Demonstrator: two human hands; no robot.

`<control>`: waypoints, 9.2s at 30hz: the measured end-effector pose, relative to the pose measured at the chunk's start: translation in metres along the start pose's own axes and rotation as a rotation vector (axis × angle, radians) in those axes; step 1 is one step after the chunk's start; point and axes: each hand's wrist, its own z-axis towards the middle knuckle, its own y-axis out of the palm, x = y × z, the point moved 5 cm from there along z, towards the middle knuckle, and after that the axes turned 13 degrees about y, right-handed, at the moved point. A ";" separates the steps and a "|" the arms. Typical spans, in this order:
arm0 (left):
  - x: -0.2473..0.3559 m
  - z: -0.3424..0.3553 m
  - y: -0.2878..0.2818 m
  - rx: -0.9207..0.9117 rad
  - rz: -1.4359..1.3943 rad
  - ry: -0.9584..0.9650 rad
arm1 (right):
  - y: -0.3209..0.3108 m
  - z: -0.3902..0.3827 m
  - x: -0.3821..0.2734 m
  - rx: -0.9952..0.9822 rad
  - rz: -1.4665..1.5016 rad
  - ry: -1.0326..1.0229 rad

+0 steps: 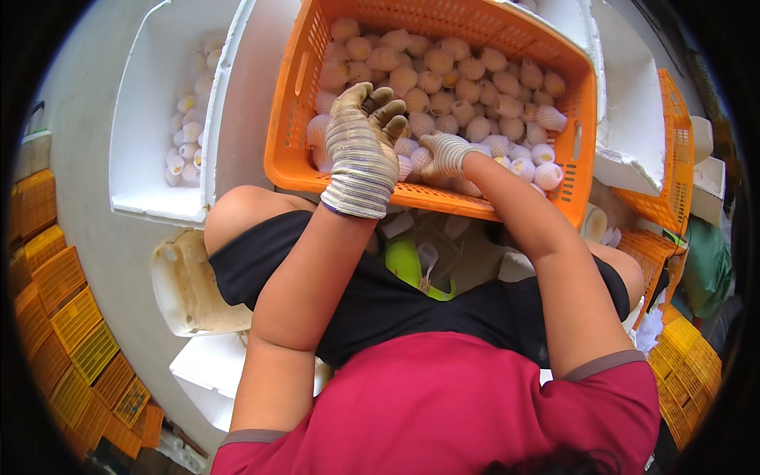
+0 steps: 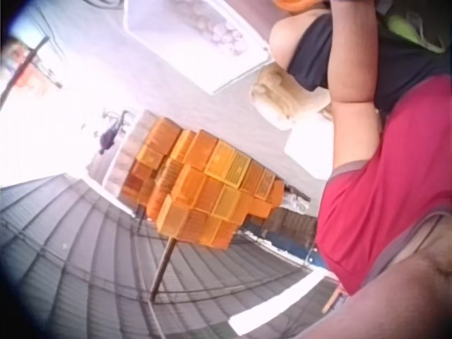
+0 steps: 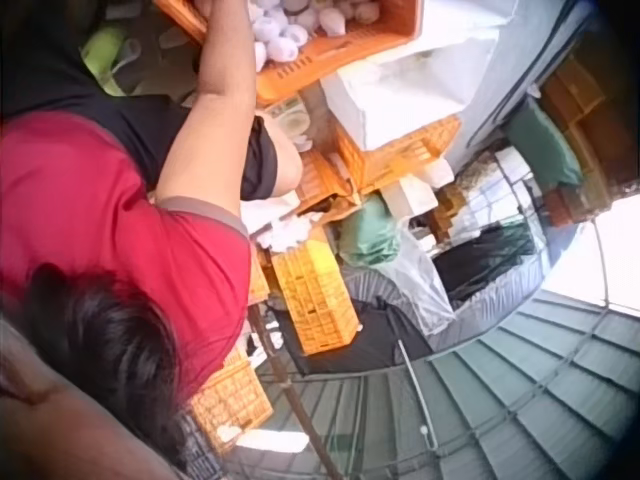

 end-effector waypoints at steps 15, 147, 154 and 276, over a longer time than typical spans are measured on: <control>-0.046 -0.072 0.022 -0.865 0.530 -0.322 | -0.073 -0.196 0.000 -0.028 1.354 -0.056; -0.087 -0.090 0.030 -0.837 0.797 -0.394 | -0.124 -0.128 0.053 0.051 2.486 -0.092; -0.075 -0.082 0.035 -0.864 0.791 -0.266 | -0.149 -0.098 0.088 0.175 2.404 0.141; -0.144 -0.082 0.043 -1.018 1.999 0.778 | -0.133 -0.324 0.492 1.172 1.603 0.348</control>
